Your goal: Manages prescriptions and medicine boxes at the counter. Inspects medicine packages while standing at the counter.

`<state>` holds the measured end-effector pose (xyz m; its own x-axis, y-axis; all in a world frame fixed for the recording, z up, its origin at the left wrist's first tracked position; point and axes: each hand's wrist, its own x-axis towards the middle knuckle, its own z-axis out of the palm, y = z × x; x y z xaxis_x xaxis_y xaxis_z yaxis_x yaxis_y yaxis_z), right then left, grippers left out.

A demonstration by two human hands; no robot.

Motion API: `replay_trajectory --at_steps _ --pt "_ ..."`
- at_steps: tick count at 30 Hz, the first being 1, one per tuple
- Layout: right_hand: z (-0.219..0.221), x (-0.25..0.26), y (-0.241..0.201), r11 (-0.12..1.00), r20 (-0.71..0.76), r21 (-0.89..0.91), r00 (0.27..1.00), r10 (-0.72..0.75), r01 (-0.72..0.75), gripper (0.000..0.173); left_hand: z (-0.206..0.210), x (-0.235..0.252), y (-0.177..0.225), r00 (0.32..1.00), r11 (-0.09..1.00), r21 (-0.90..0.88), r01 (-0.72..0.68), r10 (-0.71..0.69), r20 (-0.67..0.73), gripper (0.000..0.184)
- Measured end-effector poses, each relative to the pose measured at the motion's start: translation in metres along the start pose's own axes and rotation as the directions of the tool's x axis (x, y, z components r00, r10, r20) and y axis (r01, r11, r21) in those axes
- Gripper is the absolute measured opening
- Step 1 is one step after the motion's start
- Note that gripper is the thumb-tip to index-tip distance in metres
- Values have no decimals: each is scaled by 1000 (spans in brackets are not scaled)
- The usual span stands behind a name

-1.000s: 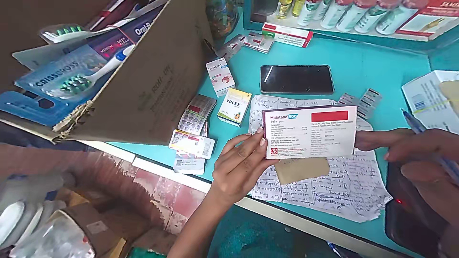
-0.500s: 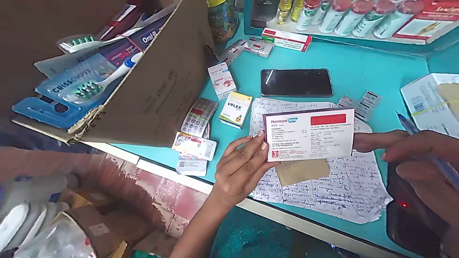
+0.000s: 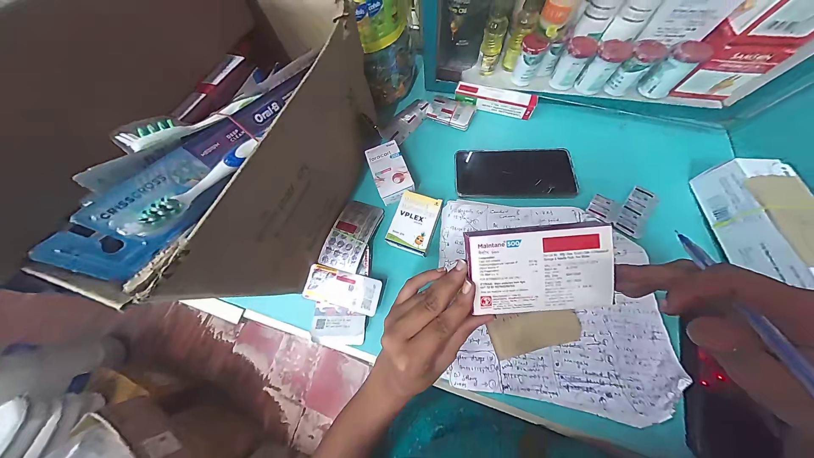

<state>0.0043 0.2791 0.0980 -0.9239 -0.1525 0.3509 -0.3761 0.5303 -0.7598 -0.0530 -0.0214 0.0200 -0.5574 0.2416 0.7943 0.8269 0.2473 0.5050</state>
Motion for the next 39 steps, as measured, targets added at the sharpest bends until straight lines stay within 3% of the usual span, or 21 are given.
replay_trajectory --at_steps 39 --pt "-7 3 2 993 124 71 989 86 -95 33 -5 2 -1 995 998 5 56 -56 86 26"
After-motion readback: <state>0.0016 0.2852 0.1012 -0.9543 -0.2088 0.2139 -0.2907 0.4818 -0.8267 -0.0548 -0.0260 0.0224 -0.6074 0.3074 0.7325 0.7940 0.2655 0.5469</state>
